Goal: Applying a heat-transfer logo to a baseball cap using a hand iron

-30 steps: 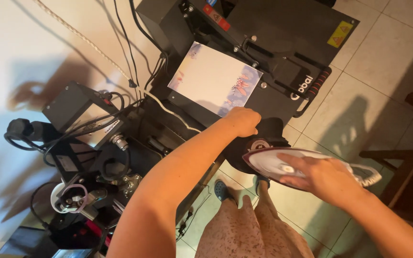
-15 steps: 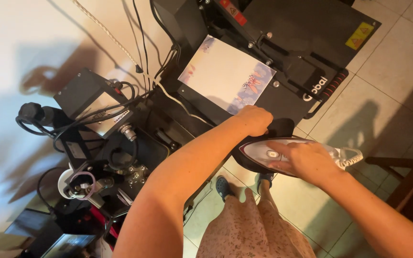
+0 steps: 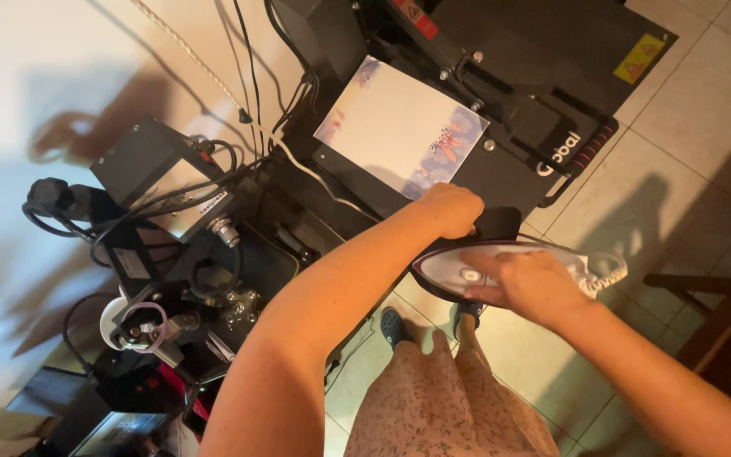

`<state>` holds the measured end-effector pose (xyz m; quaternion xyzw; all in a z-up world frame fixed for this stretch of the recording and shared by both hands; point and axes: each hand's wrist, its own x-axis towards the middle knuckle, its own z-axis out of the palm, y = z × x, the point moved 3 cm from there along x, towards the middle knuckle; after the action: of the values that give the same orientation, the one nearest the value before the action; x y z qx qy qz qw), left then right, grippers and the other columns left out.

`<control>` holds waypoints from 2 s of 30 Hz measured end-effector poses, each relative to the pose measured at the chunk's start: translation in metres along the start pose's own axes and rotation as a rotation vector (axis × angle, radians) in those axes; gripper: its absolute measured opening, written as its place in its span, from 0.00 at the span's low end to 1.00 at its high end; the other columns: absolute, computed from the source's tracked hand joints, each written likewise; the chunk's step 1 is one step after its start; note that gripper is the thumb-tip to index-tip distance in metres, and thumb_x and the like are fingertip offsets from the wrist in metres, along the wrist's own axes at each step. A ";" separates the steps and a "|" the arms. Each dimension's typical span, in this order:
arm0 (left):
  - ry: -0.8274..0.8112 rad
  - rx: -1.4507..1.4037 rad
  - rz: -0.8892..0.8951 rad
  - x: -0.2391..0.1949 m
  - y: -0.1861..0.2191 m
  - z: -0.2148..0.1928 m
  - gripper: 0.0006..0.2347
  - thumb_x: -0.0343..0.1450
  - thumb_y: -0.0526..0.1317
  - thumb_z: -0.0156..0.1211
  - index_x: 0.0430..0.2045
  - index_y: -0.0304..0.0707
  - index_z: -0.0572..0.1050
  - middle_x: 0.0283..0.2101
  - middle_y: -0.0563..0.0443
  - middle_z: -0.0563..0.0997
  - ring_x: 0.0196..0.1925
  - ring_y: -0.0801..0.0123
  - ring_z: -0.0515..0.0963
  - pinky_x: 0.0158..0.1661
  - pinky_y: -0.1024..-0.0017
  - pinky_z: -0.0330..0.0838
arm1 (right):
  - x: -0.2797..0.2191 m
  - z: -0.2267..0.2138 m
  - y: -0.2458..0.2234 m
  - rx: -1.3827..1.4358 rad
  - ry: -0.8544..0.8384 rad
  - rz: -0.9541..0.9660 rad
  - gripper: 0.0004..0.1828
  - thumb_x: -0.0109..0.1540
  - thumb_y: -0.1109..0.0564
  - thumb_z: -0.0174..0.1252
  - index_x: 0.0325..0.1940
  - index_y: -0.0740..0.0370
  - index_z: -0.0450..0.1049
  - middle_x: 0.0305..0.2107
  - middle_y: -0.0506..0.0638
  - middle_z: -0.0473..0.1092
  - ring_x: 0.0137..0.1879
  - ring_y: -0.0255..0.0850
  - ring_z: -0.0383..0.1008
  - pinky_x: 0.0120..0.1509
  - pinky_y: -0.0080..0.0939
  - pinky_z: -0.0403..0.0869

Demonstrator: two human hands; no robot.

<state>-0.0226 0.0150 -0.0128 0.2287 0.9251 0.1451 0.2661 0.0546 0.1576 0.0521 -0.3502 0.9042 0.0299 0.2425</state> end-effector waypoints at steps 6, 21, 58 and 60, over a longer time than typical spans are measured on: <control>0.026 0.001 0.016 -0.001 -0.001 -0.001 0.12 0.70 0.45 0.63 0.38 0.38 0.84 0.39 0.41 0.86 0.48 0.47 0.85 0.53 0.51 0.76 | -0.003 0.020 -0.002 -0.020 0.101 -0.034 0.29 0.58 0.25 0.55 0.61 0.27 0.70 0.28 0.47 0.78 0.38 0.51 0.83 0.44 0.56 0.81; -0.185 0.125 0.022 -0.015 0.009 0.003 0.07 0.77 0.41 0.54 0.28 0.48 0.75 0.37 0.57 0.84 0.40 0.58 0.83 0.37 0.64 0.72 | -0.008 0.076 0.004 -0.047 0.285 -0.091 0.35 0.60 0.24 0.55 0.68 0.34 0.63 0.28 0.45 0.74 0.26 0.50 0.79 0.23 0.54 0.71; 0.021 -0.111 -0.121 -0.018 0.003 0.027 0.18 0.79 0.54 0.44 0.32 0.39 0.72 0.35 0.48 0.83 0.37 0.48 0.81 0.44 0.55 0.69 | 0.025 0.116 -0.001 -0.118 0.245 -0.028 0.34 0.60 0.22 0.52 0.65 0.33 0.63 0.30 0.48 0.74 0.25 0.53 0.78 0.26 0.54 0.71; 0.018 -0.115 -0.124 -0.019 0.004 0.024 0.18 0.79 0.54 0.44 0.32 0.39 0.72 0.35 0.48 0.83 0.38 0.49 0.81 0.44 0.55 0.69 | 0.024 0.109 -0.002 -0.099 0.241 -0.024 0.34 0.60 0.22 0.53 0.65 0.33 0.63 0.30 0.49 0.74 0.26 0.54 0.78 0.27 0.55 0.71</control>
<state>0.0060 0.0125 -0.0225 0.1537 0.9300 0.1834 0.2790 0.0859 0.1655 -0.0545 -0.3735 0.9200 0.0292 0.1151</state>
